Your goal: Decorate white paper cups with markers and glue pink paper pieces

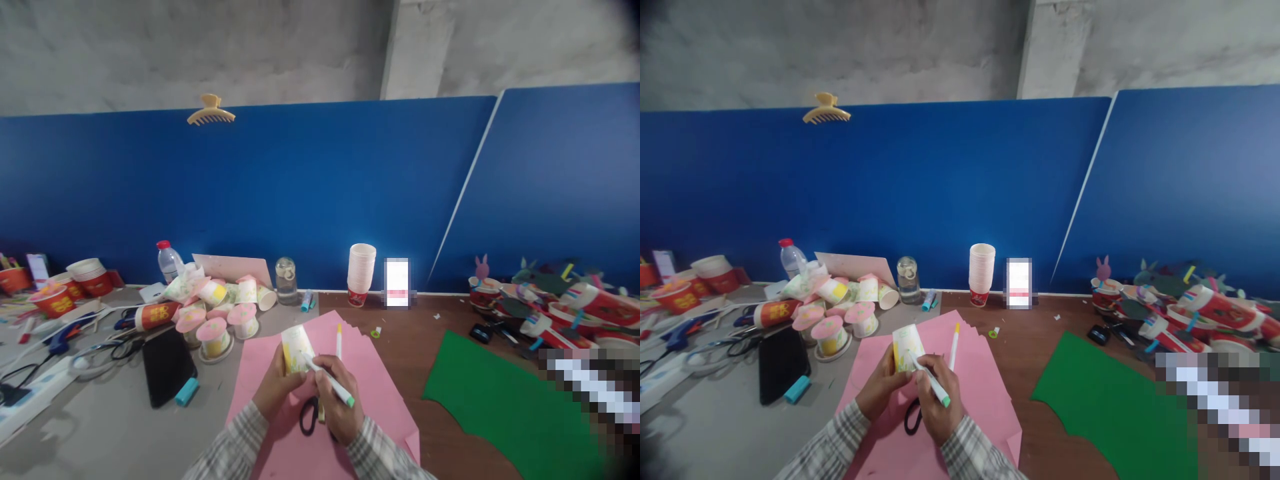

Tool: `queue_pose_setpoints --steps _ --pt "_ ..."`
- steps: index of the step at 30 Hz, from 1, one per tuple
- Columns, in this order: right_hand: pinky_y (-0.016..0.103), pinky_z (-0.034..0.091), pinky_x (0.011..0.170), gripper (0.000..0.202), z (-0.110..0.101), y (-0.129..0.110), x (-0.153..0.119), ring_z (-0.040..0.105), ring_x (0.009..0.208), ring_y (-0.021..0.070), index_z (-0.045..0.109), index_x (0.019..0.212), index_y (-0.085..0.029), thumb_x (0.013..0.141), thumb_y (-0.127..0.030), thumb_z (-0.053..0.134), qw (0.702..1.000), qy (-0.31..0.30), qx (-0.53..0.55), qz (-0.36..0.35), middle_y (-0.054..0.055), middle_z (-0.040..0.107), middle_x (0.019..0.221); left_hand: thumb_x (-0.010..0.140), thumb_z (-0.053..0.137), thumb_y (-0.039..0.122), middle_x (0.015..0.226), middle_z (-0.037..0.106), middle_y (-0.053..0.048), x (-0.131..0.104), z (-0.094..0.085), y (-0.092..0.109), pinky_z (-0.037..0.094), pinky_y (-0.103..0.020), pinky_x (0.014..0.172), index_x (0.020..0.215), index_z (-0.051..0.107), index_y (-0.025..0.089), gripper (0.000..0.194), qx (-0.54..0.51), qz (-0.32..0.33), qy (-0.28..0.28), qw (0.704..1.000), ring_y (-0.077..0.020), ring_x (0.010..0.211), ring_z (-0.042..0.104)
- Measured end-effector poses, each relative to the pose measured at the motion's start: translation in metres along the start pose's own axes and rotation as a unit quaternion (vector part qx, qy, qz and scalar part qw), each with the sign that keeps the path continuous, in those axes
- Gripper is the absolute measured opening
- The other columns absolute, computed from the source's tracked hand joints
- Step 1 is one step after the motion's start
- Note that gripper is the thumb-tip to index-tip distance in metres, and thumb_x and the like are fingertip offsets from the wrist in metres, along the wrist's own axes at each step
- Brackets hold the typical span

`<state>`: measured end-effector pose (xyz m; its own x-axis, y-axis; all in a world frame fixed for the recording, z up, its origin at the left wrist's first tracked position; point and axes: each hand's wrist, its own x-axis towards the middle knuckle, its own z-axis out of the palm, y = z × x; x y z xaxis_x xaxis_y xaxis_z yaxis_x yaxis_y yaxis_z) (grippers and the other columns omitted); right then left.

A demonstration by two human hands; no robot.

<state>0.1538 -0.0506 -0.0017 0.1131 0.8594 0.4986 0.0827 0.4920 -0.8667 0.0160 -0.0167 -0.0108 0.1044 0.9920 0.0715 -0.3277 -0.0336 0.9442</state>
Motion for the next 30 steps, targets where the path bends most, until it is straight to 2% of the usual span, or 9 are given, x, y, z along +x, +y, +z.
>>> queue_pose_setpoints --steps 8,14,19,30 --pt "0.022 0.043 0.036 0.011 -0.0005 -0.0065 0.0023 0.051 0.036 0.0143 0.062 0.076 -0.021 0.070 -0.018 0.052 1.000 0.006 0.019 0.013 -0.005 0.057 0.049 0.039 0.077 0.014 0.077 0.065 -0.002 0.0006 -0.0022 -0.0020 0.046 -0.043 0.074 0.092 0.057 0.023 0.057 -0.027 -0.015 0.012 0.999 -0.0312 0.085 0.057" --pt "0.020 0.040 0.032 0.013 -0.0009 -0.0046 0.0020 0.049 0.035 0.0138 0.062 0.074 -0.020 0.069 -0.016 0.052 0.999 0.013 0.029 0.037 -0.005 0.056 0.045 0.039 0.078 0.017 0.079 0.065 -0.002 0.0016 -0.0029 -0.0033 0.045 -0.040 0.073 0.092 0.058 0.023 0.057 -0.021 -0.014 0.014 1.000 -0.0289 0.083 0.056" --pt "0.020 0.039 0.032 0.012 -0.0004 0.0006 0.0013 0.049 0.035 0.0137 0.062 0.077 -0.020 0.070 -0.018 0.052 0.998 0.003 0.034 0.052 -0.005 0.057 0.047 0.038 0.079 0.017 0.080 0.065 -0.003 0.0001 -0.0019 -0.0008 0.045 -0.040 0.073 0.095 0.056 0.022 0.061 -0.008 -0.009 0.016 1.000 -0.0291 0.083 0.055" --pt "0.021 0.045 0.040 0.014 -0.0003 -0.0017 0.0024 0.056 0.042 0.0159 0.063 0.078 -0.021 0.069 -0.017 0.054 1.000 0.007 0.005 0.017 -0.003 0.063 0.053 0.040 0.078 0.018 0.081 0.066 -0.003 0.0002 -0.0009 -0.0008 0.046 -0.039 0.070 0.094 0.056 0.021 0.058 0.002 -0.011 0.005 1.000 -0.0283 0.081 0.056"
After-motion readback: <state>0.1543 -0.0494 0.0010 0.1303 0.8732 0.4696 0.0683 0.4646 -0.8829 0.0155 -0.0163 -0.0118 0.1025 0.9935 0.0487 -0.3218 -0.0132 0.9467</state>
